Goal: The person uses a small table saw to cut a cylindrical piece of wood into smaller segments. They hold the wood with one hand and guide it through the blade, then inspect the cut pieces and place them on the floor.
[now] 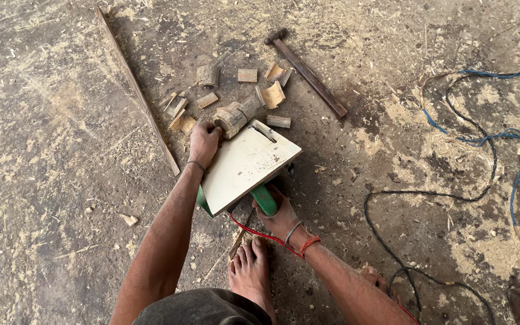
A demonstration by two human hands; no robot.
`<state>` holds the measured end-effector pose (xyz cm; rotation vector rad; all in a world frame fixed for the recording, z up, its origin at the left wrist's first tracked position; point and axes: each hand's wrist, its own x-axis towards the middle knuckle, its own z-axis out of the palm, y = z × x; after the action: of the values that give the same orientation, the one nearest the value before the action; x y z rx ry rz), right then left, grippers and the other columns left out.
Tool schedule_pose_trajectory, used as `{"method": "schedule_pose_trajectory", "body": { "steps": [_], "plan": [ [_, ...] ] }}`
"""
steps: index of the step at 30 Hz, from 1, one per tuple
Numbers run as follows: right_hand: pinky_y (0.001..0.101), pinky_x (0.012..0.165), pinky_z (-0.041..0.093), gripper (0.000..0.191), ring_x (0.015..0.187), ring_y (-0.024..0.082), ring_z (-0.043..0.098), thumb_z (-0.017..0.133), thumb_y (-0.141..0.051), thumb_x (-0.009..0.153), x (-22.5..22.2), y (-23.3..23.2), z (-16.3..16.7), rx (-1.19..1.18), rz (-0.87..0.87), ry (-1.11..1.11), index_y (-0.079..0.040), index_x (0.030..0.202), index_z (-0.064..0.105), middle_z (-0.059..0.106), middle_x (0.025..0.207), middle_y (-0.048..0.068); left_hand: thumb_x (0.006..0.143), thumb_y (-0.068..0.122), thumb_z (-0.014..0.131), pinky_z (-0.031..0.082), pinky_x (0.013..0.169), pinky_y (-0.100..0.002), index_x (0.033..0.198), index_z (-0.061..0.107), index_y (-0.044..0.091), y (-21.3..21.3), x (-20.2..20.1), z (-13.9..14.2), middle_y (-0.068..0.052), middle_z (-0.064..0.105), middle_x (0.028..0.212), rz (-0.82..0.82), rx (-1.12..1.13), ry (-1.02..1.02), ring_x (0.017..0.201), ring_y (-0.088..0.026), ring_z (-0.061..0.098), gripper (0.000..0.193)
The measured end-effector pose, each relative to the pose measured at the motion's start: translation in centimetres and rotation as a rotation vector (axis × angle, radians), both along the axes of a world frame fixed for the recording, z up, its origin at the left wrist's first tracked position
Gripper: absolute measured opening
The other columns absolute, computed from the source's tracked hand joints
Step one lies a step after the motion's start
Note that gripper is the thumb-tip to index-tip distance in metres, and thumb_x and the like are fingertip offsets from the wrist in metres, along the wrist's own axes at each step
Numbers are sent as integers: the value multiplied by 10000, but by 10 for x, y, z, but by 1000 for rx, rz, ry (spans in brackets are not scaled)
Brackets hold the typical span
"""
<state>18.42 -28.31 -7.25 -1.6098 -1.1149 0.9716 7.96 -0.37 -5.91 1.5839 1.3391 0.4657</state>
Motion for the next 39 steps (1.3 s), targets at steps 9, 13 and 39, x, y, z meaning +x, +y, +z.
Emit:
{"method": "schedule_pose_trajectory", "body": {
  "steps": [9,13,39],
  "plan": [
    [334,875,625,219,931,156,741,744,-55,851,0,1,2,-24,2,4,-100,1041,645,754,962,22,987,-46,578,654,875,-380,1352,639,83,4,-4,-11,-141,725,1220,46,132,-36,1040,-234,732,391],
    [332,895,628,196,950,155,744,739,-62,864,-1,2,5,-32,18,-22,-102,1035,652,751,976,20,886,-139,621,594,997,-460,1513,508,165,-2,0,-1,-208,555,1391,-2,236,54,1222,-315,601,706],
    [353,923,611,269,968,166,726,735,-68,851,-7,2,9,-56,-17,27,-107,1091,620,742,1005,30,903,726,572,557,1008,-567,1527,496,83,9,-26,-15,-219,652,1369,-78,295,-4,1244,-318,643,899]
  ]
}}
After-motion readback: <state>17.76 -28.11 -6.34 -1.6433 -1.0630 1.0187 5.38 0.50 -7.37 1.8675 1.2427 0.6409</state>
